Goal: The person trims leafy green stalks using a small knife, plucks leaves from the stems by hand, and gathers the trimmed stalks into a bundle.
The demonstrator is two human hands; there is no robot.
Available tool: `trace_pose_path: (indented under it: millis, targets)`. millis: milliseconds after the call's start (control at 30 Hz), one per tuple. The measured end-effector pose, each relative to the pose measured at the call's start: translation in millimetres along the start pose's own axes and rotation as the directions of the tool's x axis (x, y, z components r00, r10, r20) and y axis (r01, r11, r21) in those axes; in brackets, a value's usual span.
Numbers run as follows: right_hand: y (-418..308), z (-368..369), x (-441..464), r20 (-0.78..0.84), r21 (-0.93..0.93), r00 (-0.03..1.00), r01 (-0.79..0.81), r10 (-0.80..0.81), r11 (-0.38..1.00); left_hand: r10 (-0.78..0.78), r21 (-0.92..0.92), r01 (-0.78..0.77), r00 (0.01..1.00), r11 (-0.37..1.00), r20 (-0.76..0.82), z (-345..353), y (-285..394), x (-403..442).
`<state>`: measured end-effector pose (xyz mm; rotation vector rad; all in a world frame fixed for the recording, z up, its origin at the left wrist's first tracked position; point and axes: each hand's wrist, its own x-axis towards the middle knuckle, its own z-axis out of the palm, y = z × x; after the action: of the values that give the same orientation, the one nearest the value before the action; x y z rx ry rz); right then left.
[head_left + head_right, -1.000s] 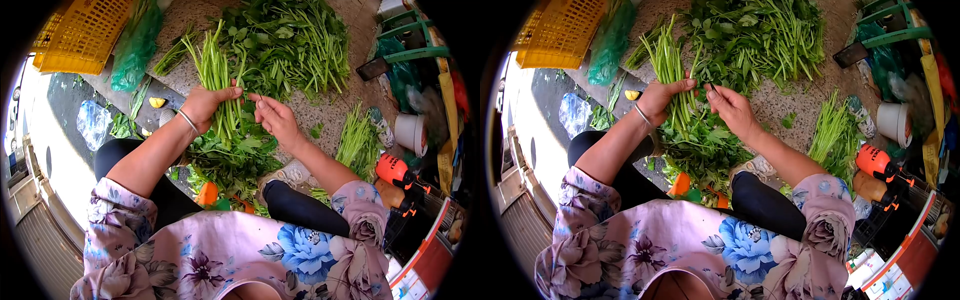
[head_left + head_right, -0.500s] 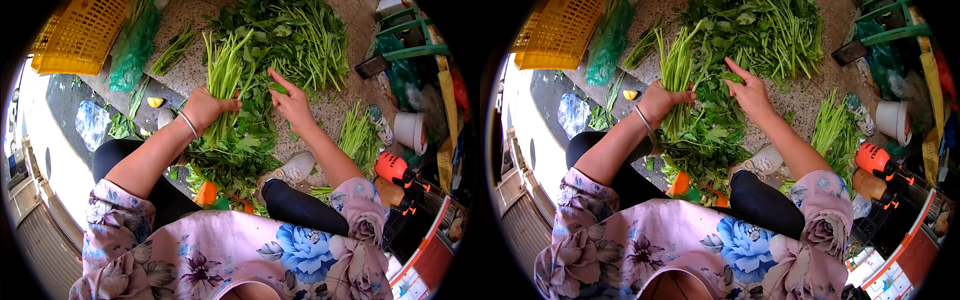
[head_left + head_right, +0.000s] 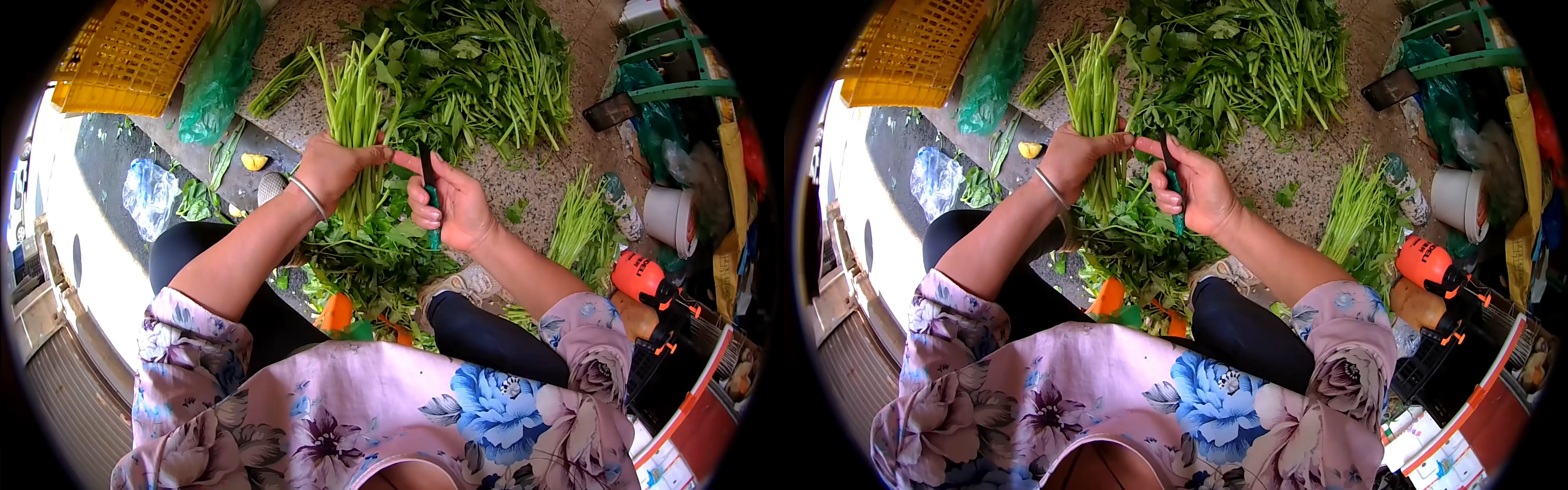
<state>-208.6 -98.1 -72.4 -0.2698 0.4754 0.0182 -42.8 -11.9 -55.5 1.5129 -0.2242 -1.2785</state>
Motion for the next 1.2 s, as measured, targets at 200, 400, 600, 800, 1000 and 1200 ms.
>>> trace_pose_path:
  millis: [200, 400, 600, 800, 1000, 1200]
  targets:
    - [-7.9, 6.2, 13.3, -0.212, -0.100, 0.965, 0.139, -0.158, 0.985, 0.079, 0.136, -0.082, 0.997, 0.987, 0.023, 2.2, 1.9, -3.9]
    - [-20.4, -5.3, 13.4, -0.373, -0.702, 0.802, 0.084, -0.466, 0.707, 0.077, 0.266, -0.088, 0.996, 0.960, 0.048, 1.6, -0.5, -2.7]
    - [-35.3, -4.0, 12.4, -0.311, -0.691, 0.844, 0.115, -0.438, 0.713, 0.250, 0.520, -0.302, 0.953, 0.799, 0.170, 0.7, -7.7, -3.1]
    - [-35.1, 0.9, 19.0, -0.349, -0.750, 0.818, 0.049, -0.457, 0.660, 0.274, 0.748, -0.335, 0.939, 0.574, 0.209, -1.2, -11.9, -1.4]
    - [-40.8, -19.8, 19.5, -0.357, -0.826, 0.776, -0.002, -0.519, 0.564, 0.248, 0.734, -0.319, 0.946, 0.600, 0.208, -1.9, -12.3, -1.0]
    - [-61.6, -46.8, 13.0, -0.491, -0.405, 0.786, 0.176, -0.376, 0.897, 0.235, 0.625, -0.349, 0.936, 0.698, 0.260, -2.9, -6.2, -5.8]
